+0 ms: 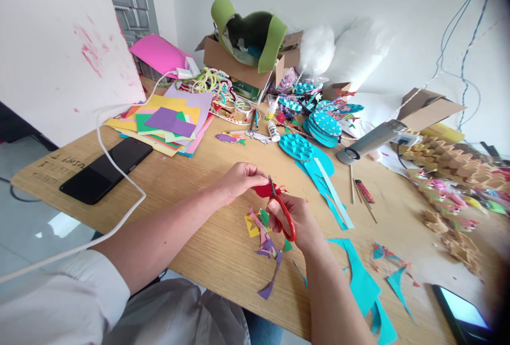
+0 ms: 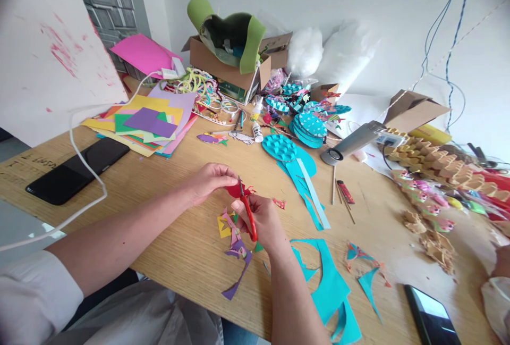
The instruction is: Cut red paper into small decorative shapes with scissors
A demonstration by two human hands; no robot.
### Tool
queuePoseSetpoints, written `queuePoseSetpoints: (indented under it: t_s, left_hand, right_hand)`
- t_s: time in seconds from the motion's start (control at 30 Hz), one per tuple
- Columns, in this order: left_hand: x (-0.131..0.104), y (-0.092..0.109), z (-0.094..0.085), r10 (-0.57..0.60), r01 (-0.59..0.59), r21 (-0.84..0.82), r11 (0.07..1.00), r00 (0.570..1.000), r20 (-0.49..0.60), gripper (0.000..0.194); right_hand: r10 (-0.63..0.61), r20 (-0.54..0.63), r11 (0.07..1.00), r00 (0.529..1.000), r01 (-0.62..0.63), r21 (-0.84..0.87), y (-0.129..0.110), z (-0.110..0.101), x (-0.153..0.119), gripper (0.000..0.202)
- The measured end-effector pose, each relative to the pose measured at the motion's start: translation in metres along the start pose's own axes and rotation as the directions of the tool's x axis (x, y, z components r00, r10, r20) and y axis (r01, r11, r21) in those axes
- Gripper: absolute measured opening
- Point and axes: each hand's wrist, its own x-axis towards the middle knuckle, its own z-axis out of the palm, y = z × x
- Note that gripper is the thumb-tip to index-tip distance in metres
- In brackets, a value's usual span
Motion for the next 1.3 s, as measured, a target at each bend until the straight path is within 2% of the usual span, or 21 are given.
queuePoseSetpoints:
  t_s: [0.37,0.5,0.57,0.63,0.7,0.77,0.83,0.93,1.0,1.07,1.1,1.17,1.23,1.3]
  left_hand:
    - [0.001,-0.002,-0.001,0.017,-0.017,-0.013,1.000,1.000,0.003,0.018]
    - [0.002,-0.003,-0.001,-0.010,0.008,-0.056,0.998,0.999,-0.034,0.020]
    - [0.003,-0.002,-0.001,-0.031,0.023,-0.109,0.994,0.997,-0.077,0.020]
    - [0.003,-0.001,-0.001,-0.055,0.035,-0.173,0.984,0.992,-0.114,0.019]
    - [0.003,0.001,-0.001,-0.079,0.048,-0.228,0.972,0.989,-0.128,0.019]
    - [0.003,0.002,0.000,-0.098,0.064,-0.267,0.962,0.988,-0.118,0.020]
    - [0.002,0.001,0.002,-0.116,0.084,-0.287,0.954,0.989,-0.094,0.022]
    - [0.001,0.000,0.004,-0.150,0.133,-0.264,0.955,0.988,-0.045,0.023]
    - [0.002,0.000,0.002,-0.156,0.146,-0.222,0.964,0.987,-0.028,0.022]
    - [0.004,0.003,-0.004,-0.120,0.109,-0.152,0.982,0.991,-0.065,0.019]
    - [0.006,0.005,-0.008,-0.084,0.073,-0.098,0.992,0.990,-0.111,0.017]
    - [0.010,0.008,-0.018,-0.002,0.039,0.142,0.989,0.967,-0.254,0.013]
    - [0.013,0.009,-0.028,0.107,0.058,0.437,0.897,0.934,-0.342,0.010]
    - [0.015,0.008,-0.036,0.175,0.086,0.648,0.757,0.928,-0.328,0.008]
  right_hand:
    - [0.002,0.003,1.000,1.000,-0.002,0.000,-0.002,0.000,0.000,0.050]
    - [0.005,-0.046,1.000,0.999,-0.006,-0.015,-0.004,0.001,-0.001,0.050]
    - [0.007,-0.098,1.000,0.995,-0.009,-0.017,-0.006,0.002,-0.001,0.050]
    - [-0.021,-0.218,1.000,0.976,0.016,-0.023,-0.008,0.002,-0.002,0.049]
    - [-0.093,-0.391,0.996,0.916,0.084,-0.039,-0.010,0.002,-0.001,0.046]
    - [-0.161,-0.507,0.987,0.847,0.151,-0.061,-0.011,0.002,0.000,0.042]
    - [-0.180,-0.523,0.982,0.833,0.185,-0.043,-0.010,0.002,0.002,0.038]
    - [-0.162,-0.479,0.977,0.863,0.208,0.045,-0.007,0.005,0.005,0.032]
    - [-0.162,-0.487,0.970,0.858,0.229,0.080,-0.005,0.006,0.006,0.028]
    - [-0.179,-0.546,0.958,0.818,0.272,0.093,-0.004,0.005,0.006,0.025]
    - [-0.190,-0.585,0.950,0.789,0.299,0.095,-0.004,0.004,0.006,0.024]
    - [-0.208,-0.657,0.932,0.725,0.351,0.092,-0.005,0.001,0.005,0.022]
    - [-0.213,-0.706,0.926,0.676,0.369,0.074,-0.005,-0.002,0.004,0.020]
    - [-0.209,-0.735,0.934,0.645,0.355,0.046,-0.005,-0.005,0.004,0.018]
